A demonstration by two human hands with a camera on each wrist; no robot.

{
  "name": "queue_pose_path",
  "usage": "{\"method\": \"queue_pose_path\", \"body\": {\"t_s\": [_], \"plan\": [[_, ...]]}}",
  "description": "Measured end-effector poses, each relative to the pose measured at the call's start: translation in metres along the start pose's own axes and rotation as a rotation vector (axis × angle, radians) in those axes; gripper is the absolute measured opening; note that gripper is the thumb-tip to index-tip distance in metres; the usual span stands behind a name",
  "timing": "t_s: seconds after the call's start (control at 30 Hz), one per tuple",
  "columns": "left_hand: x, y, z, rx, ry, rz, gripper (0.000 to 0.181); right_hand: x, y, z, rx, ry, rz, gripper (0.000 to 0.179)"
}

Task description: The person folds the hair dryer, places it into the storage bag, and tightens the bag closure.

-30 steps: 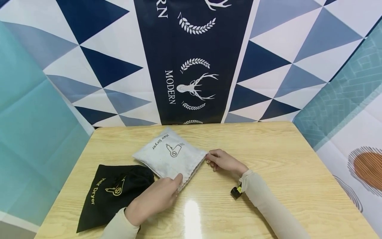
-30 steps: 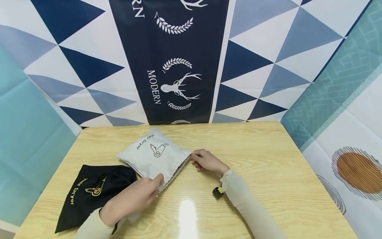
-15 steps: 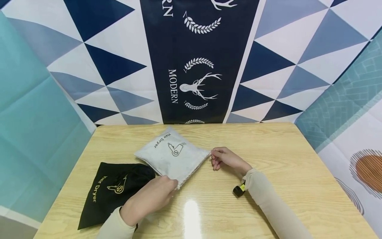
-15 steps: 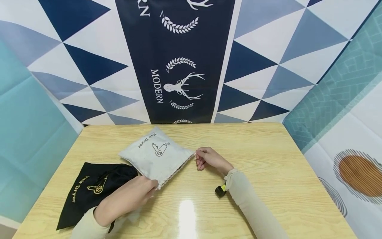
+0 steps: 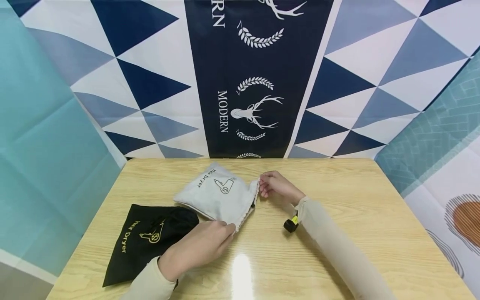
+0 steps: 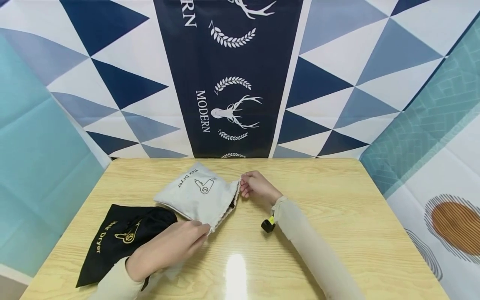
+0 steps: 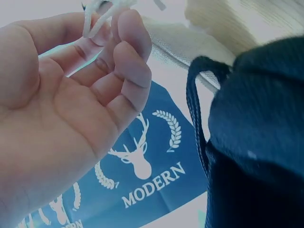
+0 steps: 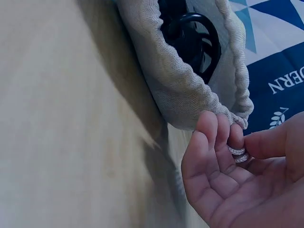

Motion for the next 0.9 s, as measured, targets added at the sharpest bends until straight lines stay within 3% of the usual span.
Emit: {"method": "queue_pose_path", "body": {"t_s": [0.17, 0.4, 0.67, 0.9], "plan": [[-0.003, 0.007, 0.004, 0.003, -0.002, 0.015, 0.016, 0.003, 0.012, -0.009, -0.018, 0.055, 0.011, 0.028], [-0.002, 0.011, 0.010, 0.000, 0.003, 0.001, 0.016, 0.006, 0.010, -0.011, -0.045, 0.055, 0.003, 0.027], [-0.011, 0.012, 0.014, 0.005, 0.074, 0.050, 0.011, 0.007, 0.012, -0.016, -0.062, 0.085, -0.024, 0.028], [-0.016, 0.013, 0.014, 0.036, 0.090, 0.053, 0.008, 0.009, 0.021, -0.017, -0.067, 0.100, -0.027, 0.029]]}}
Point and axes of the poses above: each hand's wrist, its own y-axis towards the middle knuckle, its own z-axis out of the palm, x = y × z, the point moved 4 cm from there along y, towards the middle knuckle, and after that the axes turned 14 degrees about x, right-handed, at the moved point
